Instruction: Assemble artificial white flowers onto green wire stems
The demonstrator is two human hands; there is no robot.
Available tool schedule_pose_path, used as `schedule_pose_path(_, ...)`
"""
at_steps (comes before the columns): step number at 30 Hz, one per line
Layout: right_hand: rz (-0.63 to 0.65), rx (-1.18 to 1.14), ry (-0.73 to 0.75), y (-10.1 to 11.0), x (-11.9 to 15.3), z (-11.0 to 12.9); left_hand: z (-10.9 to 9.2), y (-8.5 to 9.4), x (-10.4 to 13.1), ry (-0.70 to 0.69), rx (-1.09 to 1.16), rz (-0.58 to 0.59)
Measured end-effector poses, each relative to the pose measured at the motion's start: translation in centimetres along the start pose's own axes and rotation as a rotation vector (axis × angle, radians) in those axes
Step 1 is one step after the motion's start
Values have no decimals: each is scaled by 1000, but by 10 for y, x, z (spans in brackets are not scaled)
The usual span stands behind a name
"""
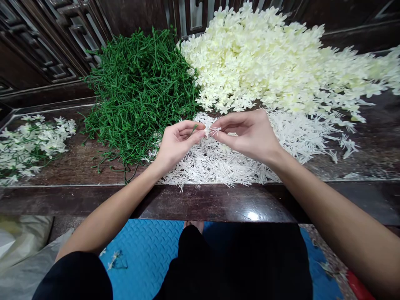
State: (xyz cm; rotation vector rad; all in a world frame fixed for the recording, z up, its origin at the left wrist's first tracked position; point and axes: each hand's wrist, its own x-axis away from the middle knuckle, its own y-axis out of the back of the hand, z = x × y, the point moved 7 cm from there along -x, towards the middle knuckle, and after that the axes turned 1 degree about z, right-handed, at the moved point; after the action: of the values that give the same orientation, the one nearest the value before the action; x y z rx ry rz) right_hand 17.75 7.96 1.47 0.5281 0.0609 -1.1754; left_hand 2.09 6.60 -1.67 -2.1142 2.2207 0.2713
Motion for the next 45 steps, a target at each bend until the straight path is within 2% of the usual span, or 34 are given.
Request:
schedule_pose_path(6, 50, 5, 33, -3, 0, -1, -3, 2, 0, -113, -99, -11)
schedule_pose_path(12, 60, -35, 11, -4, 1, -1, -3, 3, 0, -107, -97, -4)
schedule_pose_path(15, 5, -61, 4, 6, -2, -2, -7, 7, 0, -115, -75, -42)
schedule_pose_path(18, -59, 136, -26, 20, -6, -6, -10, 10, 0, -116, -60, -70)
schedule_pose_path(21, 57, 307, -47, 17, -7, -8, -12, 9, 1, -111, -45, -60)
schedule_pose_path(24, 165, 232, -5, 2, -4, -2, -14, 5, 2, -118, -31, -29)
schedule_pose_path(29, 146, 57, 14, -11, 0, -1, -14, 0, 3, -118, -22, 25)
schedule_pose_path(32, 141, -48, 9, -10, -1, -4, -12, 1, 2, -86, -9, 24)
schedule_pose_path(38, 92, -34, 6, -3, -3, -3, -8, -3, 3, -35, 9, 55)
schedule_pose_path(45, 1, -31, 35, 4, -3, -1, -10, -8, 3, -94, -90, 121)
